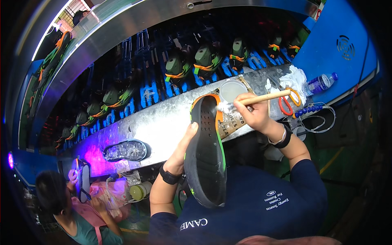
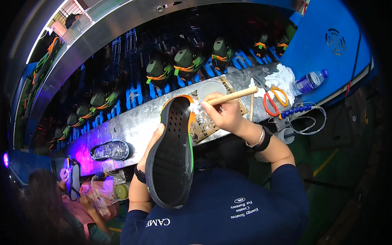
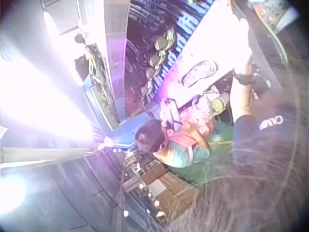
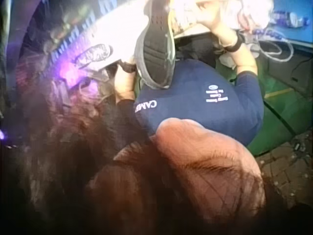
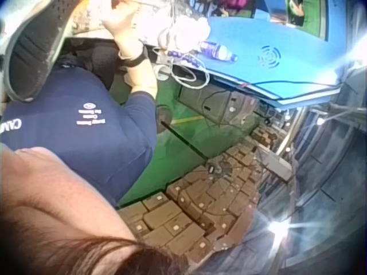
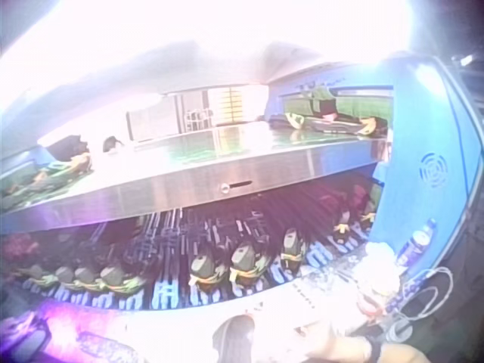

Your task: Applying adhesive to the edges of shoe soles and placing them on a conveyor belt.

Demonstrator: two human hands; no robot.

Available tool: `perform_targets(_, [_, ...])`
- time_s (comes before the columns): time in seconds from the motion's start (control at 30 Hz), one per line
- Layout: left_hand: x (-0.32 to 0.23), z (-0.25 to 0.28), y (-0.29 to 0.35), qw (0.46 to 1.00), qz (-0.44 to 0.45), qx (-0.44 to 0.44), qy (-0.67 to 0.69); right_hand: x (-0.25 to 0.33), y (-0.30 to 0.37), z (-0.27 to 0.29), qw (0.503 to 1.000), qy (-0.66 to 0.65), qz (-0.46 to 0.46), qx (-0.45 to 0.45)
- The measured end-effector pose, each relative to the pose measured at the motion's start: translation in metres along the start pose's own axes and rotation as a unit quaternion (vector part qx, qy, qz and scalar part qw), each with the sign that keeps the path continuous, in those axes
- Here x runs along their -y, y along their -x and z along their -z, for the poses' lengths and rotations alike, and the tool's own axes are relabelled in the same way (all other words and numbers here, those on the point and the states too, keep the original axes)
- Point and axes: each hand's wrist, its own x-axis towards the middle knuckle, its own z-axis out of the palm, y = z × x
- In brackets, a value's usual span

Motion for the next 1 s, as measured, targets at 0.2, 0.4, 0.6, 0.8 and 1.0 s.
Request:
perform_targets(0.2, [0.004,0.012,-0.004,1.0,-0.019,-0.002,-0.025,-0.004,0.001,-0.005,0.999,-0.003,0.046,-0.004])
perform_targets(0.4, [0.005,0.016,-0.005,0.998,-0.026,-0.028,-0.056,0.004,0.012,-0.007,0.999,-0.049,0.023,-0.003])
perform_targets(0.6, [0.0,0.011,-0.005,0.997,-0.038,-0.02,-0.056,-0.001,-0.005,-0.01,0.999,-0.032,0.036,-0.025])
perform_targets(0.8, [-0.002,0.011,-0.004,0.996,-0.049,0.017,-0.071,-0.008,-0.014,-0.018,0.994,0.028,0.108,-0.02])
perform_targets(1.0, [-0.004,0.01,-0.004,0.995,-0.051,0.009,-0.085,-0.001,-0.006,-0.022,0.989,0.034,0.14,0.039])
